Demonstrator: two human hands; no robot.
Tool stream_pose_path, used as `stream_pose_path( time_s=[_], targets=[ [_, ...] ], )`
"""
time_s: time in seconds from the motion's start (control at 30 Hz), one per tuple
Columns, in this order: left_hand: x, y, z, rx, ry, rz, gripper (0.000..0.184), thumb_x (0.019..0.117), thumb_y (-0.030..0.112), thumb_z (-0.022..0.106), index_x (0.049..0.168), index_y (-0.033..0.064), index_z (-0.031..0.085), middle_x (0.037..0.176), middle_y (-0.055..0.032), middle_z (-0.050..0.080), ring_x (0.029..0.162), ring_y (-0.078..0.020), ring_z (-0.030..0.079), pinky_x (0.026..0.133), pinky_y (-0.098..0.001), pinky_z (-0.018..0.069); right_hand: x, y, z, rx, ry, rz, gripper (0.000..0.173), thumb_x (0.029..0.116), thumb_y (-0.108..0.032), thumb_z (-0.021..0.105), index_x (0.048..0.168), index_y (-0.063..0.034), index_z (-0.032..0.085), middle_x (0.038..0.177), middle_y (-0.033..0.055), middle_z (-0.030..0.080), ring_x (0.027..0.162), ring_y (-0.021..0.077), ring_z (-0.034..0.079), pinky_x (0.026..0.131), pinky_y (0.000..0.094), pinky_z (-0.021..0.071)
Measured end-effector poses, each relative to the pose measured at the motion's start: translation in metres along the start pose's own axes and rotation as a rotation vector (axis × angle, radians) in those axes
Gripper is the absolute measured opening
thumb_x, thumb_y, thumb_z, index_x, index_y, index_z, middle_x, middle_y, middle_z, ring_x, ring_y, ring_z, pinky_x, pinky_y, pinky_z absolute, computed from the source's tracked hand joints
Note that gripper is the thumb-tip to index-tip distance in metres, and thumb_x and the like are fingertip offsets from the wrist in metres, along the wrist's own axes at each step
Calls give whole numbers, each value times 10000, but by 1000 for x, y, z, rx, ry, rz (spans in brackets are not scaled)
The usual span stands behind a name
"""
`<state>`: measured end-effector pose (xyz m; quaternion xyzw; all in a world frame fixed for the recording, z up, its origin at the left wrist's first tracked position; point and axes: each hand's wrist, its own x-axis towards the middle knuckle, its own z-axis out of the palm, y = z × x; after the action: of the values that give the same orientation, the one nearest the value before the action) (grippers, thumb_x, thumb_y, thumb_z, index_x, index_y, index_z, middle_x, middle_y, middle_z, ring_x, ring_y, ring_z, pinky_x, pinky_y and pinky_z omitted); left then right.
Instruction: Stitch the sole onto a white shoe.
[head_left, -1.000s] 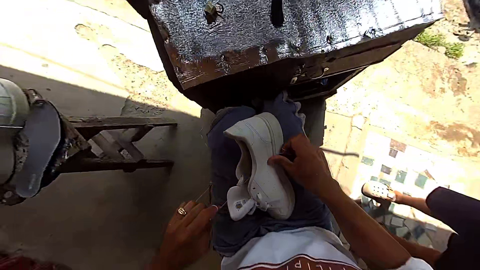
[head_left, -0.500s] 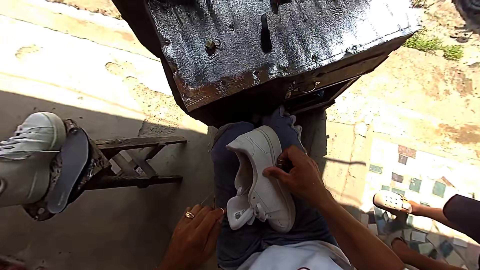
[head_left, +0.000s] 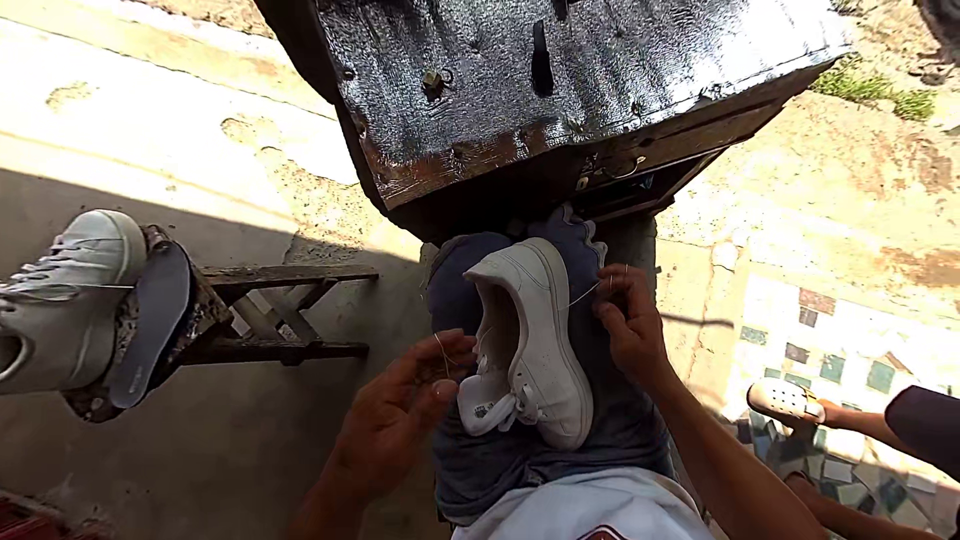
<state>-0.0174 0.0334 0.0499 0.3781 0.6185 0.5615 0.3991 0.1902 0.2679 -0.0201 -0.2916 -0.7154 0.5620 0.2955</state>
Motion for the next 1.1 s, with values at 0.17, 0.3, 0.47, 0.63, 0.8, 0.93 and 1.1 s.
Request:
stream_pose_path(
  time_s=[0.17,0.3,0.47,0.63,0.8,0.93,1.1],
  targets=[
    [69,6,28,-211,-268,-451,529,896,301,774,1330,85,566,1131,-20,715,1021,-113,698,909,-292,593,12,-12,-33,42,164,104,525,1087,-233,459,1572,-128,286,1082,4,680,545,78,580,456,254,532],
    [78,-1,29,-196,-324,-495,303,921,145,721,1204,54,663,1045,-30,746,941,-105,718,853,-275,607,-21,-21,-19,-186,-127,41,330,1091,-250,496,1342,-122,668,927,9,709,720,57,617,667,258,548],
    [75,-8,26,-279,-329,-527,275,941,112,699,1208,60,662,1035,-36,754,923,-98,726,854,-264,607,-34,-12,0,-253,-196,-4,298,1073,-226,521,1249,-139,745,930,17,729,794,61,652,739,271,558],
    [75,-8,24,-309,-330,-522,257,948,90,684,1202,67,660,1025,-32,757,917,-96,730,846,-265,612,-35,-11,1,-272,-205,-32,296,1069,-211,523,1253,-139,744,930,29,731,782,64,652,720,258,554],
    [72,-13,23,-347,-394,-462,254,987,96,641,1238,56,650,1063,-23,752,953,-90,723,876,-268,604,-28,-19,-3,-327,-280,3,313,1081,-240,497,1267,-162,737,955,16,736,806,65,659,742,263,556],
    [72,-18,19,-364,-495,-410,255,1019,135,611,1264,70,644,1082,12,746,983,-71,712,904,-274,594,18,-53,-29,-537,-622,68,352,1082,-343,447,1241,-227,739,915,-5,731,766,108,665,690,360,548],
    [81,-20,18,-365,-560,-387,226,1043,141,576,1247,69,640,1063,34,731,967,-46,698,888,-258,588,73,-73,-24,-664,-947,153,312,1076,-344,447,1117,-209,725,781,-23,641,686,109,599,620,361,486]
  ],
)
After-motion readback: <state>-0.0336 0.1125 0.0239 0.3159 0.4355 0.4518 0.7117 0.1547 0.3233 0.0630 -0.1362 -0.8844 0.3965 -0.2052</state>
